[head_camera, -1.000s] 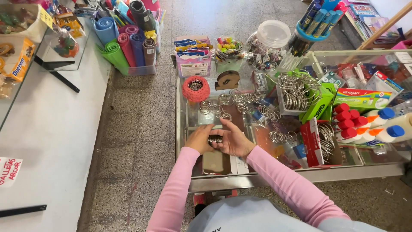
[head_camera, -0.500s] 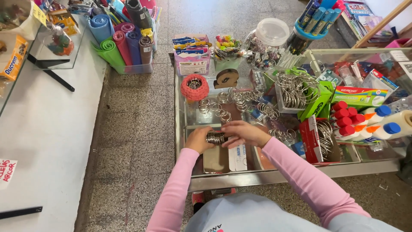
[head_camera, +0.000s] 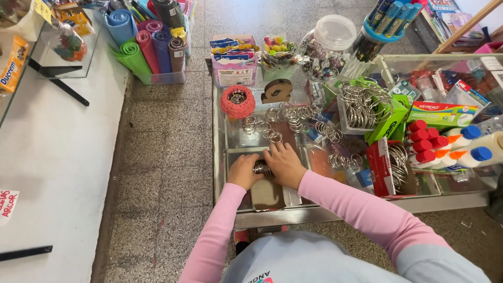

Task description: Sorting and packing metal rings into a small cardboard box on a glass counter.

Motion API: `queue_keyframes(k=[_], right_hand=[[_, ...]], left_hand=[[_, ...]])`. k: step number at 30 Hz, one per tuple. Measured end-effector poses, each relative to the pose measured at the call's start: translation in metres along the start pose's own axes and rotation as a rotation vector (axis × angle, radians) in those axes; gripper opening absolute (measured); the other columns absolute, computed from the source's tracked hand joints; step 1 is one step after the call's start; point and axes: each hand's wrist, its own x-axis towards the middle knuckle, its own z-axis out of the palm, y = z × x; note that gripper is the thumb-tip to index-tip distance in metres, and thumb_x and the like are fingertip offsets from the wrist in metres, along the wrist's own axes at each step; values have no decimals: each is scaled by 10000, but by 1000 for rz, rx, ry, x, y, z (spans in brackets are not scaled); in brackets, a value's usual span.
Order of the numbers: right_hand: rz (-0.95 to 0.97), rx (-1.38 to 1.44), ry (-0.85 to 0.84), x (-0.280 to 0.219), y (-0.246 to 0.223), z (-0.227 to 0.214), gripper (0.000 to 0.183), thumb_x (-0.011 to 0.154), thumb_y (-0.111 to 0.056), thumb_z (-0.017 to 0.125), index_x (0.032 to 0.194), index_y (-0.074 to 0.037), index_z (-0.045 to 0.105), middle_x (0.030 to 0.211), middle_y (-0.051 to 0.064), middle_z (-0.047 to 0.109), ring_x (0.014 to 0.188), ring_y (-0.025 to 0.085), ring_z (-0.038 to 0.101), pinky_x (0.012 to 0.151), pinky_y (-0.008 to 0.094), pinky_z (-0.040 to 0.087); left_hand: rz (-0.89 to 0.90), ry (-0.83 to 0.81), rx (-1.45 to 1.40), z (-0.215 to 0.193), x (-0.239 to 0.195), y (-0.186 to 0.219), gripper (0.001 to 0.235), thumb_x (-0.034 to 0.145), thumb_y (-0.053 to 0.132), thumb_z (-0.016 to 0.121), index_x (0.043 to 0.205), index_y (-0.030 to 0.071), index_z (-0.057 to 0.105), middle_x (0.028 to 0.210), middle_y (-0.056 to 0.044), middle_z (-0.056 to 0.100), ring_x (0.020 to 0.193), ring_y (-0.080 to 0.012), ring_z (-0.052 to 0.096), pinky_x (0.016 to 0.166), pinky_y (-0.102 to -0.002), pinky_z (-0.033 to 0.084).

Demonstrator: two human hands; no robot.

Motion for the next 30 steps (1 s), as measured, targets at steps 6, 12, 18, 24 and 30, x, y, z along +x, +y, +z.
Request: queue_keyframes(k=[6, 12, 18, 24, 30], right_hand=[[30, 360, -252, 1, 29, 21, 559, 720, -338, 844, 1188, -102, 650, 1017, 151, 748, 917, 404, 747, 767, 514, 606], [29, 472, -288, 2, 34, -2, 568, 696, -353, 890, 1168, -115, 681, 1056, 157, 760, 963, 420, 748, 807, 517, 612], [16, 354, -270, 8, 25, 14, 599, 667, -336, 926, 1158, -105, 673, 1012, 149, 756, 926, 391, 759, 772, 487, 624], [-8, 303, -220, 6, 20, 3, 683, 610, -399, 935, 1174, -119, 671, 968, 130, 758, 919, 369, 761, 782, 482, 619], [-89, 85, -130, 9, 20, 9, 687, 564, -465, 954, 1126, -184, 678, 993, 74, 760, 1014, 289, 732, 966, 413, 514]], left_hand=[[-5, -7, -24, -11, -12, 7, 533, 715, 255, 862, 1196, 126, 674, 1042, -100, 726, 1051, -315, 674, 871, -417, 581], [-9, 21, 110, -3, -6, 19, 583, 707, 357, 878, 1190, 103, 675, 1039, -114, 704, 1049, -321, 665, 874, -448, 568], [-40, -29, 87, -8, -11, 18, 697, 675, 354, 890, 1283, 116, 644, 1089, -111, 689, 1080, -324, 651, 868, -467, 586], [-79, -30, 86, 3, -11, 6, 582, 721, 206, 860, 1242, 58, 647, 1046, -154, 683, 1030, -360, 690, 852, -471, 597], [-166, -10, 38, 8, -25, 13, 554, 678, 340, 875, 1107, 43, 691, 970, -179, 693, 962, -384, 717, 810, -482, 598]])
